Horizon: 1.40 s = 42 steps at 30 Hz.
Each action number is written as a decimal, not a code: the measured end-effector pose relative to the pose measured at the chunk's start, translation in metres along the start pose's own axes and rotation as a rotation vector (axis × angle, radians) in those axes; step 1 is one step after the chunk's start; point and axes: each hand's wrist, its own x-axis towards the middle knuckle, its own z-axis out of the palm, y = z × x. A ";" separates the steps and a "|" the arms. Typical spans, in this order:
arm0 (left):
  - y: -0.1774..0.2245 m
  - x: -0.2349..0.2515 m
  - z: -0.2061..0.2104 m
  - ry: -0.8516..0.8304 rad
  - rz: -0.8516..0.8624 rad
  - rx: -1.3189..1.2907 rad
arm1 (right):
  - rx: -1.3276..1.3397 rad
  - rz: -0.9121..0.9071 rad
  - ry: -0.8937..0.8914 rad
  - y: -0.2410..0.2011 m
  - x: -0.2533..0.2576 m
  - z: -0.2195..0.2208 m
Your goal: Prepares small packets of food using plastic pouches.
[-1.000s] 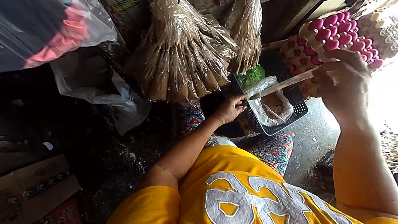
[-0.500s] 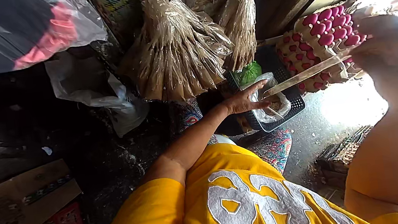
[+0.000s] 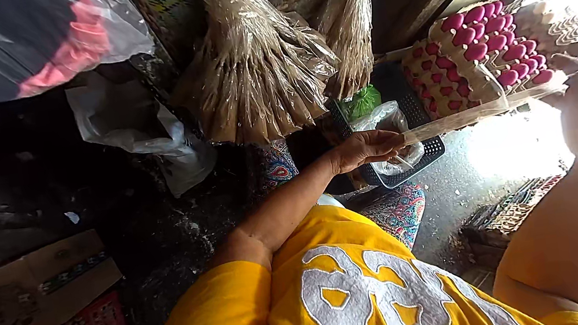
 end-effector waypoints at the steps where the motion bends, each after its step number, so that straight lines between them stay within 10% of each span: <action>1: 0.000 0.000 0.000 0.011 0.004 0.020 | 0.029 -0.004 -0.004 0.001 -0.001 0.001; 10: 0.000 0.004 -0.002 -0.111 0.044 0.520 | -0.386 -0.055 -0.103 -0.042 -0.001 0.027; 20: 0.018 -0.002 0.022 -0.348 -0.085 0.410 | -0.026 -0.084 0.013 -0.010 0.003 0.022; 31: 0.020 0.013 0.046 -0.148 0.215 0.681 | -0.381 -0.218 -0.324 -0.050 -0.024 0.080; 42: 0.003 0.013 0.038 0.035 0.389 0.697 | -0.216 -0.208 -0.257 -0.027 -0.025 0.086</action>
